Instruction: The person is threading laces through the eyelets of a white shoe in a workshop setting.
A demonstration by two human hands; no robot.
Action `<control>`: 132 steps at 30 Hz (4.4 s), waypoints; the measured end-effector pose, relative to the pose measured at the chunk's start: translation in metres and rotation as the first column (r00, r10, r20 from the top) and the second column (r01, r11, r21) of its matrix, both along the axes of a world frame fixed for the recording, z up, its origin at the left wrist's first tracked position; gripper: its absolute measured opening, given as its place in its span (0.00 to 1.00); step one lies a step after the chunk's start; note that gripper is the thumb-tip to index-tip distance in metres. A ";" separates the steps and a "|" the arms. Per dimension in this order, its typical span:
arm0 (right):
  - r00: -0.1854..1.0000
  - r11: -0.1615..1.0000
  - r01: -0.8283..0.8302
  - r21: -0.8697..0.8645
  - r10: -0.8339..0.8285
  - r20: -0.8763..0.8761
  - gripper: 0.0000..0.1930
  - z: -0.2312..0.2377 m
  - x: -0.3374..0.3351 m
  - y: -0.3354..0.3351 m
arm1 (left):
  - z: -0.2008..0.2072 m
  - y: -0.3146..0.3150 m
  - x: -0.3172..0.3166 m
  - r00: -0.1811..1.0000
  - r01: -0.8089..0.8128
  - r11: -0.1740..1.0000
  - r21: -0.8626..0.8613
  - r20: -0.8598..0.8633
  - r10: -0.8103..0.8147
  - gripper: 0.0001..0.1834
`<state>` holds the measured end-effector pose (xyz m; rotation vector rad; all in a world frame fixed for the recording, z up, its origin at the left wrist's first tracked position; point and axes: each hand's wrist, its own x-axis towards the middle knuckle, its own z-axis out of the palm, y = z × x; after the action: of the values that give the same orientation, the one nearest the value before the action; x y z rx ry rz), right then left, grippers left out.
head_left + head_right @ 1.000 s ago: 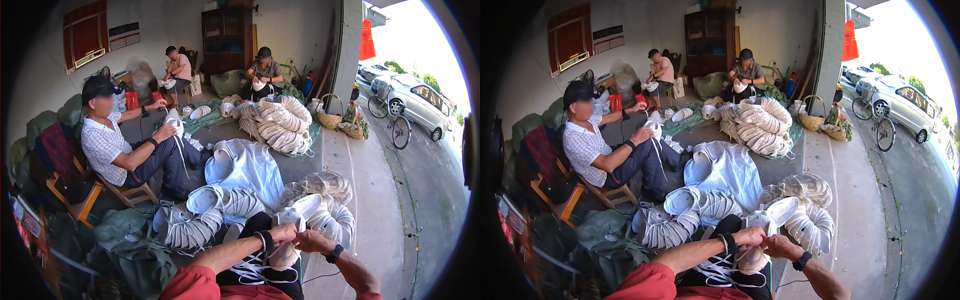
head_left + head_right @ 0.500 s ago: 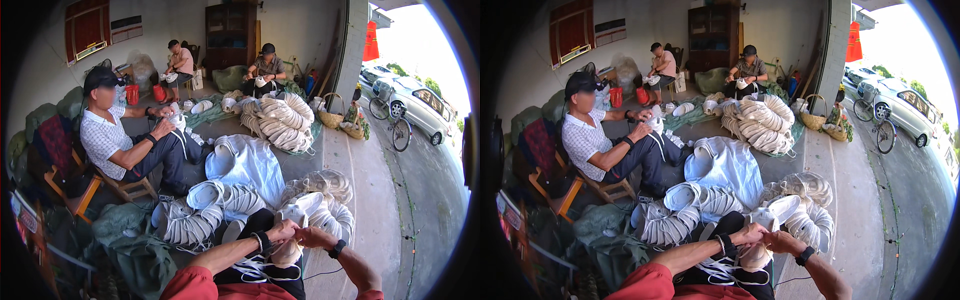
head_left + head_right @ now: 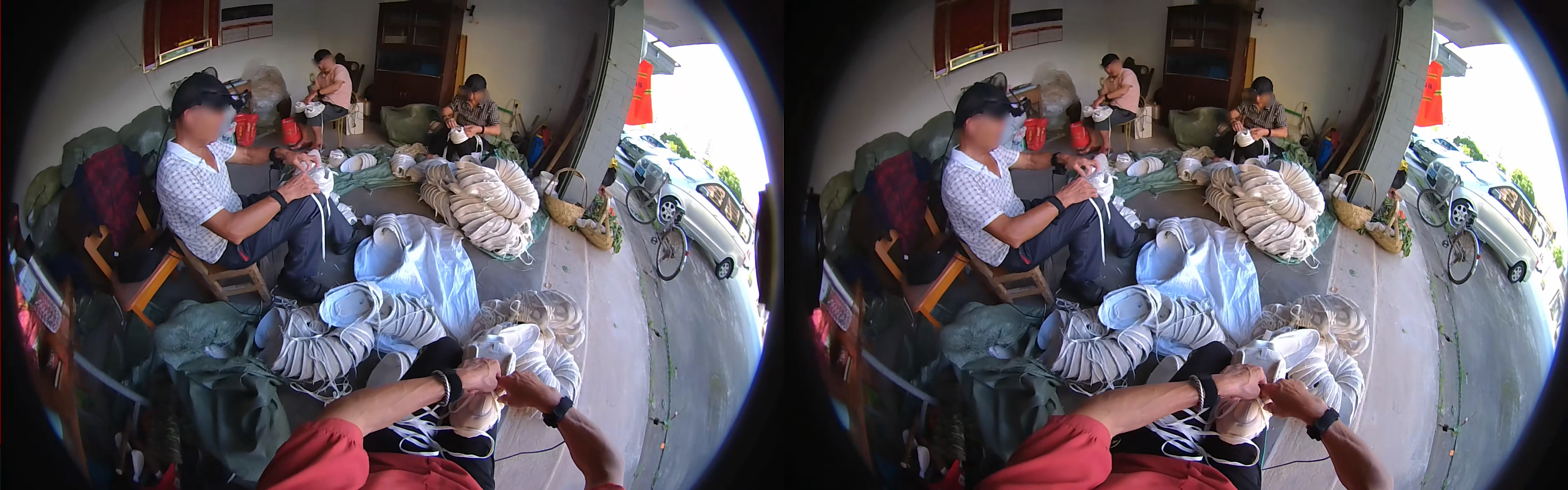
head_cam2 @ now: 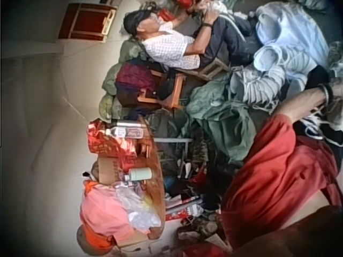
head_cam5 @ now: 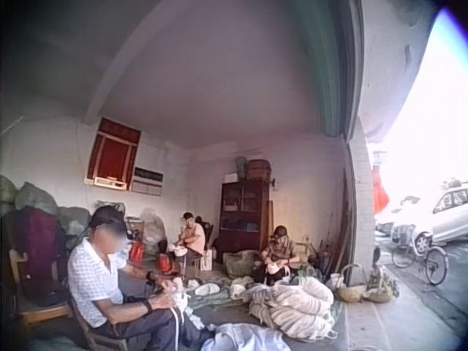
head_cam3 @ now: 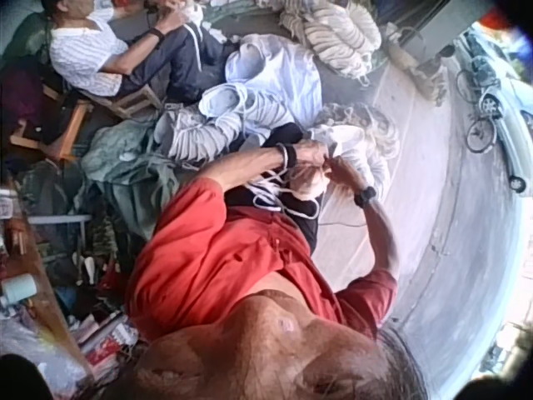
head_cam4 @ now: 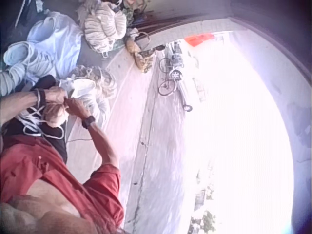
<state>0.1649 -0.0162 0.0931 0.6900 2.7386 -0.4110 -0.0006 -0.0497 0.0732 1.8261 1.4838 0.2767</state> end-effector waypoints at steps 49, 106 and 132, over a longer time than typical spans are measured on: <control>0.978 0.886 0.202 -0.416 -0.164 0.127 0.13 0.006 -0.002 0.008 | -0.005 0.006 -0.011 0.940 0.087 0.951 -0.298 0.340 0.021 0.18; 0.897 0.782 0.430 -0.451 -0.315 0.310 0.12 0.003 -0.020 -0.001 | -0.009 0.001 -0.026 0.925 0.181 0.924 -0.337 0.377 -0.045 0.17; 0.976 0.992 0.034 0.123 -0.006 -0.219 0.08 -0.021 0.004 -0.004 | -0.005 0.018 -0.005 0.970 0.097 0.940 -0.326 0.242 -0.016 0.08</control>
<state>0.1692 -0.0201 0.0719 0.7454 2.9893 -0.3379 -0.0052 -0.0315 0.0687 1.5030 1.2258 0.1903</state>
